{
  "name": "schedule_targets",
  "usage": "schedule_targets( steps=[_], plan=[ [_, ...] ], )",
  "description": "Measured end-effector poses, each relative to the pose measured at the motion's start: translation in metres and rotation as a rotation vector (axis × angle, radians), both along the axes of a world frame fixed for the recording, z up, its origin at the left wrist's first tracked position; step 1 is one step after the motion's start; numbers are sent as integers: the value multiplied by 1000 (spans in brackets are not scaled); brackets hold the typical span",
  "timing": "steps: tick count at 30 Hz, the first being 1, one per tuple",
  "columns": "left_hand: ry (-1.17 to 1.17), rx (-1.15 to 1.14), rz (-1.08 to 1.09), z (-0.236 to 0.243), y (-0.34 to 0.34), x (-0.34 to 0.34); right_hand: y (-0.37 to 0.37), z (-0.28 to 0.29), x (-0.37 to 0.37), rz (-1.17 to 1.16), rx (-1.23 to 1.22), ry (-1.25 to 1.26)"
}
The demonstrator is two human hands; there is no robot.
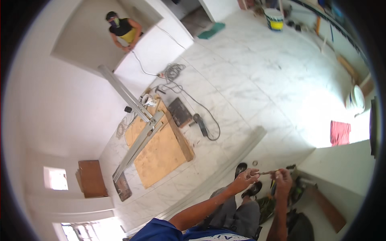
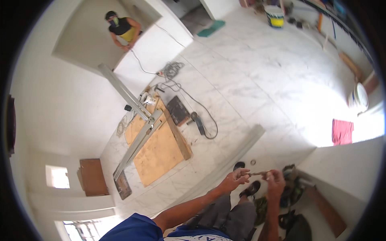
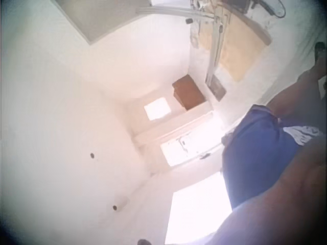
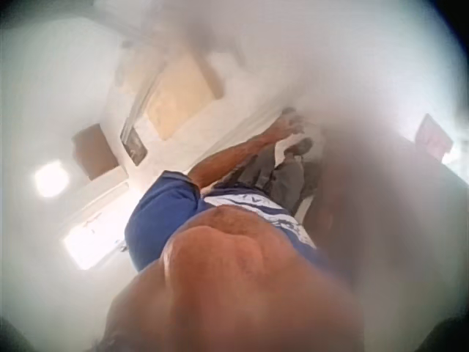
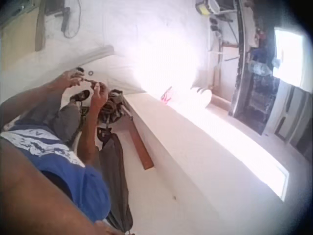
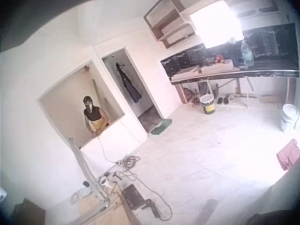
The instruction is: The person cuts metal rebar using an angle grinder and sets it down. The person then retrieves drill bits from a plastic bag to handle with a coworker, rubs the metal pieces together by hand, and picks up the angle grinder.
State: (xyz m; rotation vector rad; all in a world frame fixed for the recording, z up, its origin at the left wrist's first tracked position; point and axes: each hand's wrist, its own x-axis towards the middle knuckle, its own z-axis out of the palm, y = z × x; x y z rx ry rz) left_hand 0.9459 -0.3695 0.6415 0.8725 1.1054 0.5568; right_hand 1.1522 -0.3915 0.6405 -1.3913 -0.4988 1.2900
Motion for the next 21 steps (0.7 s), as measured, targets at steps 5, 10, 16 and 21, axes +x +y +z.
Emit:
schedule_targets(
  steps=[5, 10, 16, 21],
  plan=[
    [19, 122, 16, 83, 29, -42, 36, 79, -55, 156, 122, 51],
    [78, 196, 24, 110, 43, -67, 51, 98, -63, 309, 145, 44],
    [86, 206, 49, 97, 22, -70, 33, 109, -63, 394, 100, -49],
    [28, 219, -45, 99, 6, -62, -3, 109, -46, 388, 16, -131]
  ],
)
